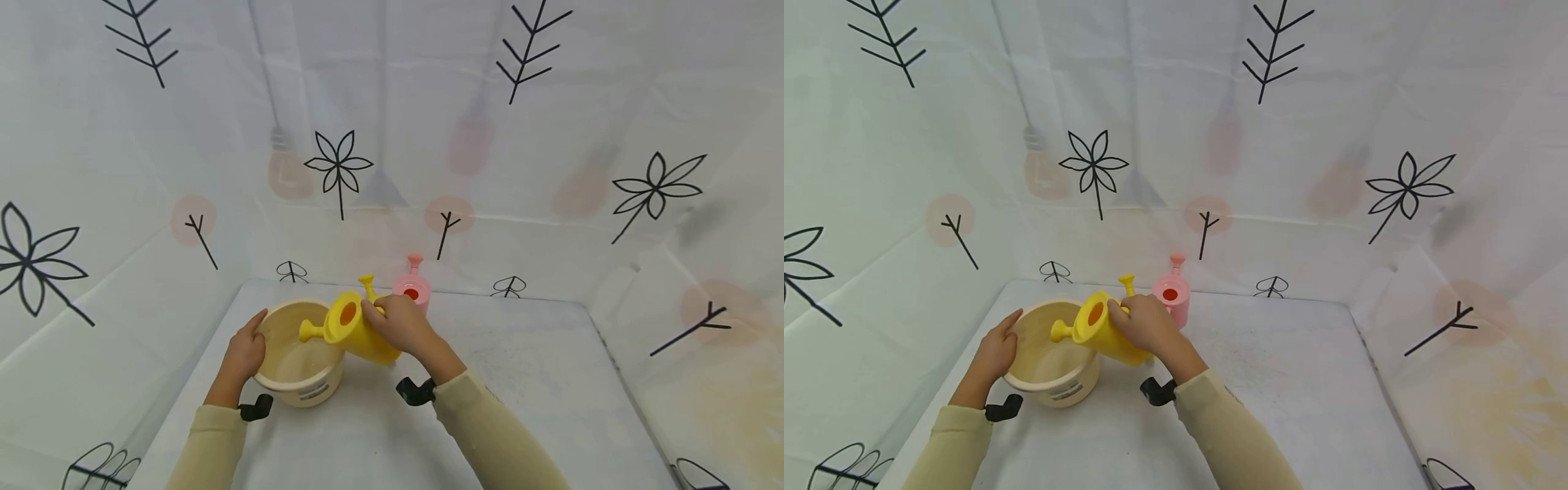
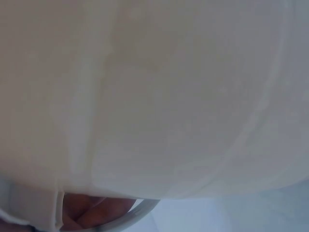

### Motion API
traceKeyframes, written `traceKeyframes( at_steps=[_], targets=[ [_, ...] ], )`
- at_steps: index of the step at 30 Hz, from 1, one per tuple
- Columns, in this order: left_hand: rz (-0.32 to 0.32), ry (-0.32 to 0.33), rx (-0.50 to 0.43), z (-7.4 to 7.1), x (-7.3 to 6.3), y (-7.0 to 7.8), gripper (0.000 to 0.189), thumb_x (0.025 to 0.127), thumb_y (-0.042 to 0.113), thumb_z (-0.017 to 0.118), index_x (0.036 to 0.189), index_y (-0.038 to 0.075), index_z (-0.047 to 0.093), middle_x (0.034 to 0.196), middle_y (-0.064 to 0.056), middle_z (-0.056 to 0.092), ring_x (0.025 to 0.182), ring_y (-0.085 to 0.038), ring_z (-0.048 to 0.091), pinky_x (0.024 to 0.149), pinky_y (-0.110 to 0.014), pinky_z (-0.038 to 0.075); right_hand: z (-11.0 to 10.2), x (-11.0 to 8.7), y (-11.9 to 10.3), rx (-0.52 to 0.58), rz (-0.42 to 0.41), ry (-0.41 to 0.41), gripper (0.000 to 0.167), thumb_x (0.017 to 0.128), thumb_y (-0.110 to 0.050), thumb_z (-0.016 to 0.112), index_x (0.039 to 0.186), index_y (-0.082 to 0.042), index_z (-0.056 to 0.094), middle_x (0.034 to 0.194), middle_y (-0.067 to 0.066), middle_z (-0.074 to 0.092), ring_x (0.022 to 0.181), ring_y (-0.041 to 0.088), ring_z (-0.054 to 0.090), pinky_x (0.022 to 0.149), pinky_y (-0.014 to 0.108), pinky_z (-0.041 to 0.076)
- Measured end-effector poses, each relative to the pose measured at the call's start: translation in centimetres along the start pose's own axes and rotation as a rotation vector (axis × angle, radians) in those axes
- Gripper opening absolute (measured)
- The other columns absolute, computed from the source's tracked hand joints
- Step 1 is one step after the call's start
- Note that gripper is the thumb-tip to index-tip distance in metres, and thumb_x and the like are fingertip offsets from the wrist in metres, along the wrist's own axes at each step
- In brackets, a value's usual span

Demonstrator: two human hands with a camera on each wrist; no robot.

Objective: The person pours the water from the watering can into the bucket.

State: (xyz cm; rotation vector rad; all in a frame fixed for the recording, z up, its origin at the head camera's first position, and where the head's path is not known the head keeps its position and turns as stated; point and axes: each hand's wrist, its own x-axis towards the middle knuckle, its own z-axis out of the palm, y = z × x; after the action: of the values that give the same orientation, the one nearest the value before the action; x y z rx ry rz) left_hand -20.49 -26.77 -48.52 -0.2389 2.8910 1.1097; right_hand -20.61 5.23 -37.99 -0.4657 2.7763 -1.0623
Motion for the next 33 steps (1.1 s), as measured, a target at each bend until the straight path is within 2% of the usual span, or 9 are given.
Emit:
traceKeyframes(
  at_steps=[9, 16, 22, 33],
  targets=[
    [-0.003, -0.002, 0.006, -0.1, -0.2, 0.2, 0.057, 0.097, 0.01, 0.025, 0.155, 0.013, 0.026, 0.15, -0.028, 0.036, 0.112, -0.039, 0.054, 0.092, -0.052, 0.044, 1.2, -1.1, 2.2, 0.154, 0.012, 0.107, 0.045, 0.099, -0.044, 0.045, 0.07, -0.013, 0.059, 0.067, 0.002, 0.058, 0.064, 0.018, 0.055, 0.061, 0.027, 0.049],
    [-0.009, -0.006, 0.01, -0.1, -0.2, 0.3, 0.057, 0.098, 0.011, 0.025, 0.154, 0.013, 0.026, 0.15, -0.028, 0.036, 0.113, -0.04, 0.054, 0.093, -0.053, 0.044, 1.9, -1.7, 3.6, 0.233, -0.009, 0.183, 0.048, 0.099, -0.044, 0.044, 0.065, -0.012, 0.057, 0.064, 0.0, 0.059, 0.065, 0.017, 0.056, 0.061, 0.027, 0.051],
    [-0.013, -0.008, 0.007, -0.1, -0.3, 0.3, 0.057, 0.098, 0.011, 0.025, 0.155, 0.014, 0.026, 0.151, -0.028, 0.035, 0.111, -0.039, 0.055, 0.091, -0.052, 0.045, 2.5, -2.2, 4.5, 0.272, 0.024, 0.225, 0.049, 0.1, -0.042, 0.043, 0.065, -0.011, 0.056, 0.061, 0.001, 0.056, 0.065, 0.017, 0.055, 0.061, 0.027, 0.049],
    [-0.008, -0.005, 0.018, 0.0, 0.0, 0.0, 0.057, 0.098, 0.011, 0.025, 0.155, 0.014, 0.025, 0.151, -0.027, 0.035, 0.115, -0.04, 0.052, 0.094, -0.054, 0.043, 2.1, -3.0, 5.8, 0.409, 0.071, 0.303, 0.047, 0.099, -0.04, 0.044, 0.066, -0.01, 0.058, 0.066, 0.004, 0.059, 0.067, 0.021, 0.055, 0.06, 0.029, 0.048]
  ],
)
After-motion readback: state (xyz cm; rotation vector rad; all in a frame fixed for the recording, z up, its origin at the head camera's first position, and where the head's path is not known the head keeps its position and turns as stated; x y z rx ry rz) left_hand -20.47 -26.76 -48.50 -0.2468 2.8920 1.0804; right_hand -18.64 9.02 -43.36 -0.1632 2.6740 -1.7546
